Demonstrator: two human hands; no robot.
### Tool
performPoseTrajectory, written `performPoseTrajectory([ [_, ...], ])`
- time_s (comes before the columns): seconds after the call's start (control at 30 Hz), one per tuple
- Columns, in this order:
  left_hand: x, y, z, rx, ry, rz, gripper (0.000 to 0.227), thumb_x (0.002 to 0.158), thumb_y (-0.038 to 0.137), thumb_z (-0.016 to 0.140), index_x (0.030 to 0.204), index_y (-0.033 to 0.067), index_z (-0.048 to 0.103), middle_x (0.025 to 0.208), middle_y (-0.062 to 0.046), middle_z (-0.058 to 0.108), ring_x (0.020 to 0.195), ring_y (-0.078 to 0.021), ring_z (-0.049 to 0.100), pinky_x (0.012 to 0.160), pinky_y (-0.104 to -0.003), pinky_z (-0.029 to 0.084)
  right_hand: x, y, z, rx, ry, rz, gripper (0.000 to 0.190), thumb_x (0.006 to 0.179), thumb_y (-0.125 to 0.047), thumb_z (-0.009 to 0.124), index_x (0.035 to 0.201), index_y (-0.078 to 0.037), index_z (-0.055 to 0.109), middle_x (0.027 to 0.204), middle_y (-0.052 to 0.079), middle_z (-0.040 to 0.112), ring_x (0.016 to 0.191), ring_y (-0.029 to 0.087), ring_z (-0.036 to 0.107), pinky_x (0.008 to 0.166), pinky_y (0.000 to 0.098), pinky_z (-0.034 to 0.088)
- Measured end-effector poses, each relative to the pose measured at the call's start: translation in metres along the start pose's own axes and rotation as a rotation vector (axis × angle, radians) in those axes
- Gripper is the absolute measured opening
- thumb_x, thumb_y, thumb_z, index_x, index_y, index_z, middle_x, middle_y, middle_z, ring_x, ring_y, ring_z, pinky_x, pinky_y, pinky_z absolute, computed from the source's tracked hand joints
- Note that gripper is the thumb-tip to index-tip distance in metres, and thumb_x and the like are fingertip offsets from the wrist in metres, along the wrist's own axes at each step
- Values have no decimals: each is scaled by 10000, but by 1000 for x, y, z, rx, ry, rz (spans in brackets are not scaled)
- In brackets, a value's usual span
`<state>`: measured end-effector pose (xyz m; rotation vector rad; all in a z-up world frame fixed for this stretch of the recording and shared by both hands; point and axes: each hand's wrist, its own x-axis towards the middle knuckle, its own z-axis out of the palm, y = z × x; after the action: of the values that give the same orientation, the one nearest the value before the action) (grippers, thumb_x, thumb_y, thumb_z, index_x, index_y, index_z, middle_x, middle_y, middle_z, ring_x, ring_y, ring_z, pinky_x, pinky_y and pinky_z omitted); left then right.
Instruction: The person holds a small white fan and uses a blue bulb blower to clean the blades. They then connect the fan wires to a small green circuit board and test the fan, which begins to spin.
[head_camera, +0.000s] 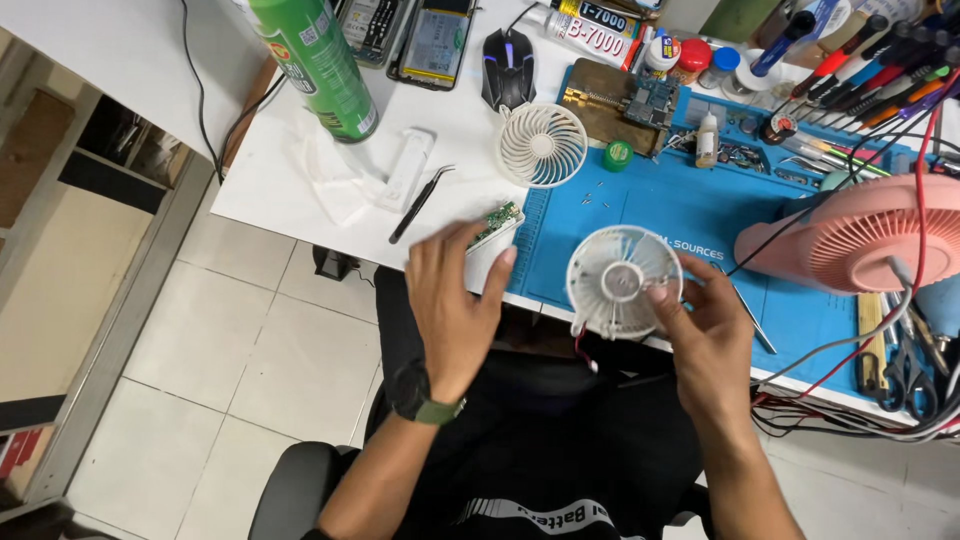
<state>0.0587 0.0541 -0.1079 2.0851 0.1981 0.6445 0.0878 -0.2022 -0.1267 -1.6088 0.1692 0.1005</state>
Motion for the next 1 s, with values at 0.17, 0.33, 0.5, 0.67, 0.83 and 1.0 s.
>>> performPoseTrajectory([
  [0.17,24,-46,8,360,-172,214,629,926,427,891,1385,32,719,1218,-142,715,1254,-301,611,1163,-558,250,32,36,-14,-60,66,-220,598,1045,-5,777,1541,68,451,1138,221,637,952,256,689,818,400,651],
  [0.33,29,-54,0,260,-181,220,393,969,306,867,1290,91,793,1076,-63,759,1117,-276,688,1043,-482,423,6,-4,-7,-580,88,-335,639,1049,-91,815,1530,154,473,1112,370,674,836,523,759,632,560,609],
  [0.5,27,-32,-23,166,-326,347,340,971,191,838,1291,87,795,1090,-99,760,1067,-333,729,902,-452,537,-10,-21,-14,-1038,43,-856,496,1026,-109,828,1481,-20,652,1334,190,633,1100,400,635,760,403,598],
  [0.67,13,-26,-20,134,-502,459,318,961,165,817,1270,97,789,1101,-99,758,1051,-321,714,921,-459,523,14,-28,3,-991,-329,-968,351,1019,-84,689,1320,-236,788,1340,67,717,1075,373,635,830,445,561],
  [0.83,12,-20,-19,101,-548,483,270,992,124,779,1255,67,762,1109,-123,715,1048,-338,664,853,-468,514,41,-41,4,-860,-554,-977,237,973,-44,741,1129,-192,840,1255,62,767,1040,357,624,803,433,528],
  [1.0,15,-23,-16,44,-556,466,227,994,115,777,1210,49,749,1123,-130,664,1023,-363,634,769,-463,512,52,-36,15,-696,-610,-886,206,976,-83,787,1145,-181,856,1156,46,812,1025,346,691,855,437,546],
])
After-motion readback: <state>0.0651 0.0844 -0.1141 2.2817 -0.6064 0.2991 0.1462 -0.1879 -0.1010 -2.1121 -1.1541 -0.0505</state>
